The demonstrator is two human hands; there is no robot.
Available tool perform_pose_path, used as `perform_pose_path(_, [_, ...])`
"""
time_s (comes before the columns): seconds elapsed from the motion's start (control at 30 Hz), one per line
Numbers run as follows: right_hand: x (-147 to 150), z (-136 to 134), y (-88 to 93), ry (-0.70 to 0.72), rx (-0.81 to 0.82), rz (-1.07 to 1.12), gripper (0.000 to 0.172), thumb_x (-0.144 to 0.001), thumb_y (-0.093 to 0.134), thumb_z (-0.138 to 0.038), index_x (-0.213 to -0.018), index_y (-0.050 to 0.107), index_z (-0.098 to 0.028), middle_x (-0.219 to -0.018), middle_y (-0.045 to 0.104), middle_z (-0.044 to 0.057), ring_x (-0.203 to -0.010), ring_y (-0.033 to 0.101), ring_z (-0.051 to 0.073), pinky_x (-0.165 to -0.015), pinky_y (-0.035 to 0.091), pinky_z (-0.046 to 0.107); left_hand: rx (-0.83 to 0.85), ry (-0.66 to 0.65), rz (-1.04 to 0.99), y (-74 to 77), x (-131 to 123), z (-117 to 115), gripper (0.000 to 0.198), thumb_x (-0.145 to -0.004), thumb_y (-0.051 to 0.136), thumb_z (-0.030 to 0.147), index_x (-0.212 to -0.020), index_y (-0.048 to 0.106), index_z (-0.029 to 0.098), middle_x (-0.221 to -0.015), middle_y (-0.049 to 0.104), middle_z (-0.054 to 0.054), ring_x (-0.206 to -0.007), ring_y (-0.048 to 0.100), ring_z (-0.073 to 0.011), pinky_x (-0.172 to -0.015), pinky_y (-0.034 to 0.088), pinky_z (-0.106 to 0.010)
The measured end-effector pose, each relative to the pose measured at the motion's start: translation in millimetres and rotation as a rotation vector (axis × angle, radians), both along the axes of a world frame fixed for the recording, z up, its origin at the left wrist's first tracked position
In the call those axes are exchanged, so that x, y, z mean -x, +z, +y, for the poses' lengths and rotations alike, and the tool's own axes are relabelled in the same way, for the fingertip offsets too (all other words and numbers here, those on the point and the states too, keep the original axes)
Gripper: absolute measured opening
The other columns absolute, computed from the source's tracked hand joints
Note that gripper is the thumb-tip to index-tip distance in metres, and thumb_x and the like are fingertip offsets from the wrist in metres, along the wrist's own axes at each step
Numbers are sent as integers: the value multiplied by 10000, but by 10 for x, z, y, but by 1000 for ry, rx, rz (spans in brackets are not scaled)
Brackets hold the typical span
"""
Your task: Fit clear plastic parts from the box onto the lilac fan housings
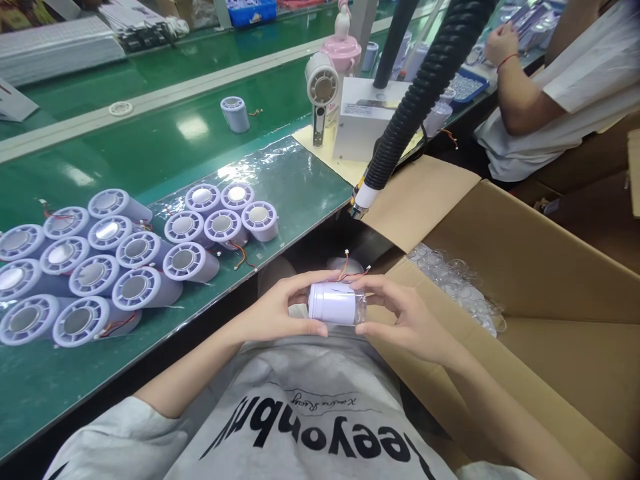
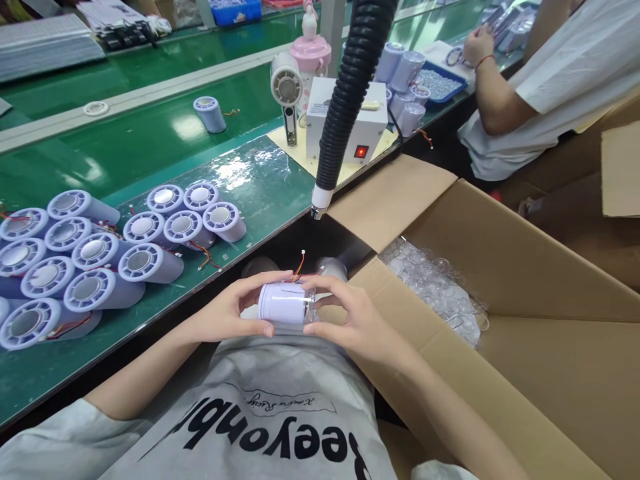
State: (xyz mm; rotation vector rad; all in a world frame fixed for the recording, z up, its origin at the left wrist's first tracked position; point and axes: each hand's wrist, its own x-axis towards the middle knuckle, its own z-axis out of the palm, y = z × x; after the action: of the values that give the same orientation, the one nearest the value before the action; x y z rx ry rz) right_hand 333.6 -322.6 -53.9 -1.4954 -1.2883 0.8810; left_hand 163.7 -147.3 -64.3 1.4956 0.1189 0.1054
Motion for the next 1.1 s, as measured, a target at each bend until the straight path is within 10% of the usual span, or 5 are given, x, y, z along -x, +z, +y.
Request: perform_pose_path(1.1, [145, 147, -111, -40, 441, 1026, 458, -871, 579, -581, -889, 577, -123, -671, 690, 59, -520, 671, 118, -444, 527, 125, -262, -11, -173, -57, 46, 43, 876, -625, 844, 189, -1387, 452, 368, -1457, 480, -67, -1370, 406, -275, -1106, 391, -417])
